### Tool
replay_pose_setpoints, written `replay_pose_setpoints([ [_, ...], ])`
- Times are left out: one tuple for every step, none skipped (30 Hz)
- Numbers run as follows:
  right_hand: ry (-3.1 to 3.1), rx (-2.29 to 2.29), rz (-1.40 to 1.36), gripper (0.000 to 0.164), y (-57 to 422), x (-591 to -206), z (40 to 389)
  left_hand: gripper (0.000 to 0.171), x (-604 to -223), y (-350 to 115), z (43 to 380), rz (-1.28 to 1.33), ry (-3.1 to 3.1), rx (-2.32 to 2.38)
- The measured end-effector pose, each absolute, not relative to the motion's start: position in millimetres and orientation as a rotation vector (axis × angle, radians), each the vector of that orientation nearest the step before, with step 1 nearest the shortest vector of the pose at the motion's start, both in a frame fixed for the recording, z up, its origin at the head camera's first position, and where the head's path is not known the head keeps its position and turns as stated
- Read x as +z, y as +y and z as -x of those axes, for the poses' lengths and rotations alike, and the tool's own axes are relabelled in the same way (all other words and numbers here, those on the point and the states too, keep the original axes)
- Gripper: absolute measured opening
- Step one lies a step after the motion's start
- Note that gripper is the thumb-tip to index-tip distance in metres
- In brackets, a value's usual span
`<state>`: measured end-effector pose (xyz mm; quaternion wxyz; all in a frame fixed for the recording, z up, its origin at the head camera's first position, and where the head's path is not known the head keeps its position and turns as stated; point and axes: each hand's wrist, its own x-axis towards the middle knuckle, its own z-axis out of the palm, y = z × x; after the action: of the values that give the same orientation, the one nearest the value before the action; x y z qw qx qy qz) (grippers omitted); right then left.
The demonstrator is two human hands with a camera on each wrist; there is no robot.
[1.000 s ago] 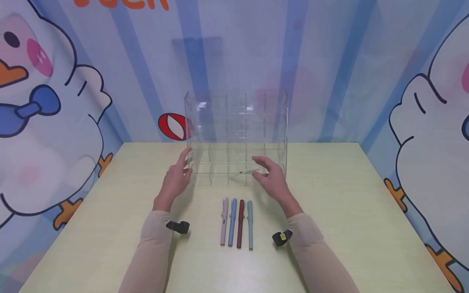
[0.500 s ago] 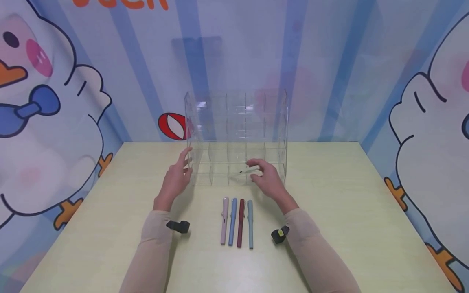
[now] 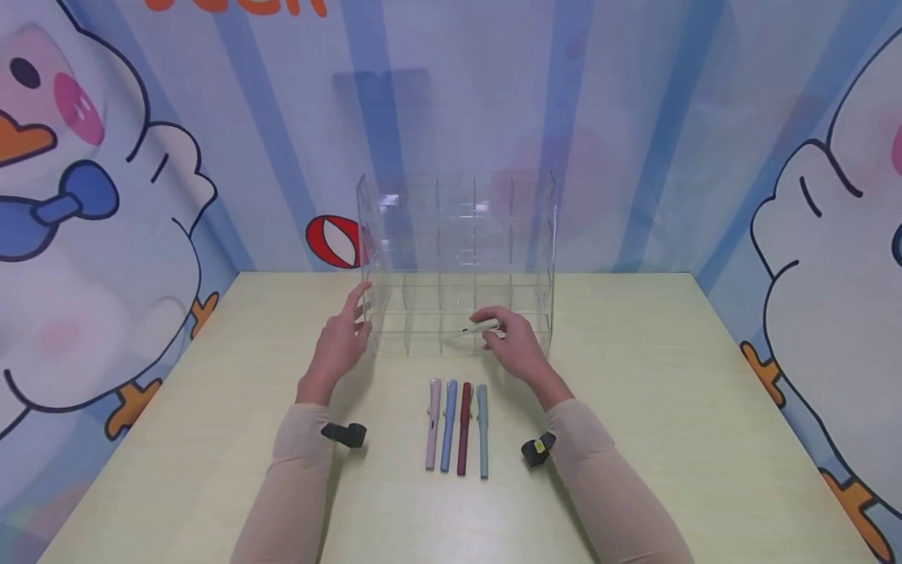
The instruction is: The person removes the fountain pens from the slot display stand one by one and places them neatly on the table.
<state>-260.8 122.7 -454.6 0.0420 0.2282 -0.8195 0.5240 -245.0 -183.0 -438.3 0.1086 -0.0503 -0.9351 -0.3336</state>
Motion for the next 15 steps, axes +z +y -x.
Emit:
replay_pose_setpoints([
  [-2.508, 1.6, -0.697, 0.029, 122.7, -455.0, 261.2, 0.071, -438.3, -183.1, 245.0, 0.151, -2.748, -0.98],
  [-2.506, 1.599, -0.695, 0.028, 122.6, -455.4, 261.5, 0.071, -438.3, -183.1, 245.1, 0.154, -2.747, -0.979],
  [-2.506, 1.596, -0.692, 0.028, 122.6, -455.7, 262.0, 0.071, -438.2, -183.2, 245.1, 0.156, -2.746, -0.977],
  [-2.504, 1.599, -0.686, 0.028, 122.5, -456.1, 262.4, 0.071, -438.2, -183.2, 245.2, 0.157, -2.746, -0.975],
  [-2.501, 1.603, -0.681, 0.028, 122.3, -456.3, 262.6, 0.071, -438.3, -183.3, 245.2, 0.157, -2.748, -0.97],
  [-2.498, 1.607, -0.676, 0.028, 122.2, -456.4, 262.9, 0.071, -438.3, -183.3, 245.2, 0.156, -2.748, -0.968],
  [-2.494, 1.613, -0.676, 0.029, 122.1, -456.5, 263.2, 0.072, -438.4, -183.4, 245.2, 0.155, -2.749, -0.966],
  [-2.49, 1.62, -0.672, 0.03, 121.7, -456.2, 263.2, 0.071, -438.5, -183.5, 245.3, 0.154, -2.749, -0.966],
  [-2.486, 1.623, -0.671, 0.031, 121.5, -456.1, 263.2, 0.072, -438.6, -183.6, 245.2, 0.153, -2.75, -0.964],
  [-2.481, 1.63, -0.669, 0.032, 121.0, -455.8, 263.2, 0.072, -438.4, -183.5, 245.1, 0.154, -2.749, -0.963],
  [-2.472, 1.634, -0.673, 0.032, 120.7, -455.4, 263.0, 0.071, -438.5, -183.5, 245.1, 0.155, -2.747, -0.961],
  [-2.465, 1.638, -0.677, 0.032, 119.3, -450.8, 259.7, 0.071, -438.3, -183.4, 245.0, 0.157, -2.746, -0.961],
  [-2.458, 1.637, -0.68, 0.032, 118.5, -450.8, 259.9, 0.071, -438.2, -183.3, 245.0, 0.159, -2.742, -0.958],
  [-2.448, 1.644, -0.68, 0.032, 118.1, -450.6, 259.6, 0.071, -438.1, -183.2, 244.8, 0.162, -2.739, -0.959],
  [-2.441, 1.647, -0.681, 0.032, 117.9, -450.3, 259.4, 0.07, -437.9, -183.2, 244.8, 0.165, -2.736, -0.956],
])
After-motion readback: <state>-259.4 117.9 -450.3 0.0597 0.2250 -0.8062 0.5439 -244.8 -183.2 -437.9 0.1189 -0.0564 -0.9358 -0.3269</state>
